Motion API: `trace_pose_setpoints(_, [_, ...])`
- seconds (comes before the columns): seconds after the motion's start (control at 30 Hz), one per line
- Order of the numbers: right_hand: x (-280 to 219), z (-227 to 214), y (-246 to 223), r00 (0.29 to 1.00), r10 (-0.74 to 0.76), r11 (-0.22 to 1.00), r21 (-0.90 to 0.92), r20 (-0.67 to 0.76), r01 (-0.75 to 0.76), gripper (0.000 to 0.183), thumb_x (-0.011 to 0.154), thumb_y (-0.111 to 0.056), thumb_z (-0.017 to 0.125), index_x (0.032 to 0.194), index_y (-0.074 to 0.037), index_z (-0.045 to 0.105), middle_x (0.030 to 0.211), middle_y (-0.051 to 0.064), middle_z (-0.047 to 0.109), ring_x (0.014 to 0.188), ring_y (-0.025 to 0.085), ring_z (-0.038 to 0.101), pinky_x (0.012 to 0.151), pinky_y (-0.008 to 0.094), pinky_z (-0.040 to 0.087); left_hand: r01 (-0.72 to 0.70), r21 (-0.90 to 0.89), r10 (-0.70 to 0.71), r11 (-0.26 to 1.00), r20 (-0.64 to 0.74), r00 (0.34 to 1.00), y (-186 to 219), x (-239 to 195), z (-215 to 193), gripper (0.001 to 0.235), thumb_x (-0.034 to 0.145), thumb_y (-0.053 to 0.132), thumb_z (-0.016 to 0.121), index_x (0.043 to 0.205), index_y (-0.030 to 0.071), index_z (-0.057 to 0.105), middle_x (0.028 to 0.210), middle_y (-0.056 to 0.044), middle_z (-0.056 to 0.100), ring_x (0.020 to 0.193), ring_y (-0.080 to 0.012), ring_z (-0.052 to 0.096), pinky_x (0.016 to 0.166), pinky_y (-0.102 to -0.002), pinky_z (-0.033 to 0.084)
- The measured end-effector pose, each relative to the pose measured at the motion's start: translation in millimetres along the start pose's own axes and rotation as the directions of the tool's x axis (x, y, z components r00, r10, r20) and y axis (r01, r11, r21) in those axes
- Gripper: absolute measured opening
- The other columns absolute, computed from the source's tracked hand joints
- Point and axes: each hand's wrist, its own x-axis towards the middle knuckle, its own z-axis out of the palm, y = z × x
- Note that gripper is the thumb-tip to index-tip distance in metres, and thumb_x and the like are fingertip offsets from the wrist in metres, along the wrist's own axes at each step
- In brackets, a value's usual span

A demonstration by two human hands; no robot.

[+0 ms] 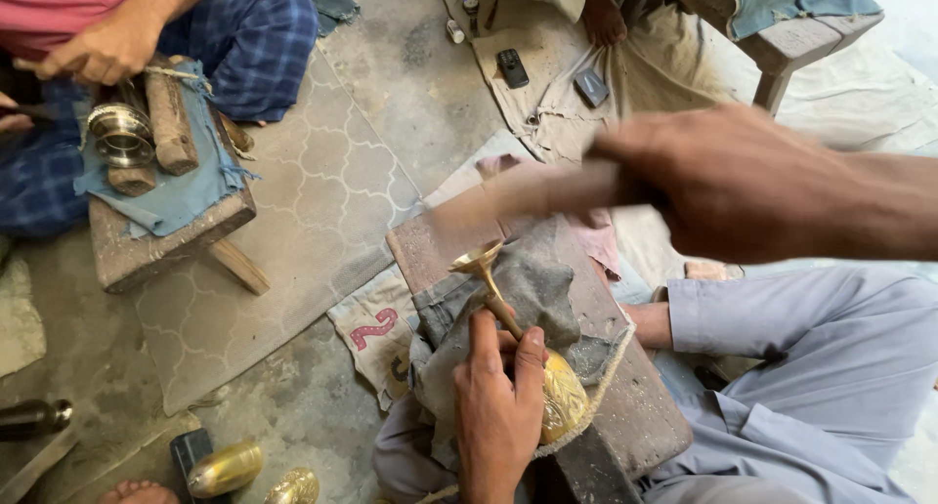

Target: The person sits on the floor and uses a wooden mallet to hammer a brass lamp base that is secured in a wooden vise. They repeatedly strike a metal punch held against the lamp base to create decorative indentations.

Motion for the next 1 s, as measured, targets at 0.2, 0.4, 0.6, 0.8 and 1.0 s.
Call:
trace_pose_setpoints(0.2, [-4.6,6.4,0.2,0.994,-0.083,0.909,-0.403,0.074,0.106,0.028,0.101,-0.016,0.056,0.128,-0.023,0.055,0.094,-0.004,0.065,0.072,0.011,0.066,0.065,0.026,0.056,-0.014,-0.003,0.014,1.0,0.005,1.0,-0.7,-0.6,-0.9,0.027,0.096,0.026,0.063,0.109,0.004,0.054,0.07,-0.014,0.074,0.061,-0.0289,0.076,0.056,-0.043,0.055])
trace_pose_setpoints(0.4, [-12.7,7.2,-0.8,0.998,-0.034,0.843,-0.536,0.046,0.054,0.031,0.098,-0.01,0.056,0.127,-0.02,0.053,0.095,-0.002,0.065,0.075,0.013,0.064,0.063,0.026,0.058,-0.044,0.0,0.044,0.999,0.025,0.999,-4.1,1.4,0.2,0.028,0.101,0.027,0.064,0.099,0.002,0.052,0.073,-0.013,0.075,0.065,-0.0278,0.077,0.058,-0.043,0.056])
trace_pose_setpoints(0.6, [-22.6,-2.2,-9.6,0.99,0.079,0.845,-0.535,0.114,-0.006,0.026,0.102,-0.02,0.054,0.127,-0.024,0.051,0.096,-0.004,0.063,0.074,0.011,0.063,0.063,0.024,0.058,0.079,-0.006,-0.078,0.997,0.093,0.993,-3.1,0.0,0.1,0.041,0.1,0.028,0.059,0.137,0.01,0.051,0.072,-0.011,0.072,0.063,-0.0254,0.074,0.06,-0.04,0.056])
trace_pose_setpoints(0.8, [-21.4,-6.7,-12.7,0.996,0.036,0.841,-0.54,0.086,0.017,0.025,0.102,-0.024,0.055,0.126,-0.021,0.052,0.094,-0.002,0.064,0.071,0.011,0.063,0.065,0.026,0.057,-0.154,-0.025,0.154,0.988,-0.007,0.988,-3.5,0.0,-1.0,0.034,0.099,0.023,0.062,0.124,0.002,0.055,0.073,-0.013,0.071,0.062,-0.0242,0.073,0.056,-0.039,0.054])
trace_pose_setpoints(1.0, [-19.4,4.1,-8.2,0.989,-0.089,0.9,-0.435,-0.114,0.031,0.034,0.095,-0.022,0.06,0.128,-0.023,0.056,0.092,0.0,0.067,0.071,0.016,0.067,0.066,0.032,0.06,-0.099,-0.052,0.1,0.994,0.01,0.995,-2.1,-0.9,-1.3,0.027,0.1,0.024,0.062,0.115,0.003,0.058,0.068,-0.013,0.067,0.059,-0.0239,0.072,0.056,-0.038,0.053])
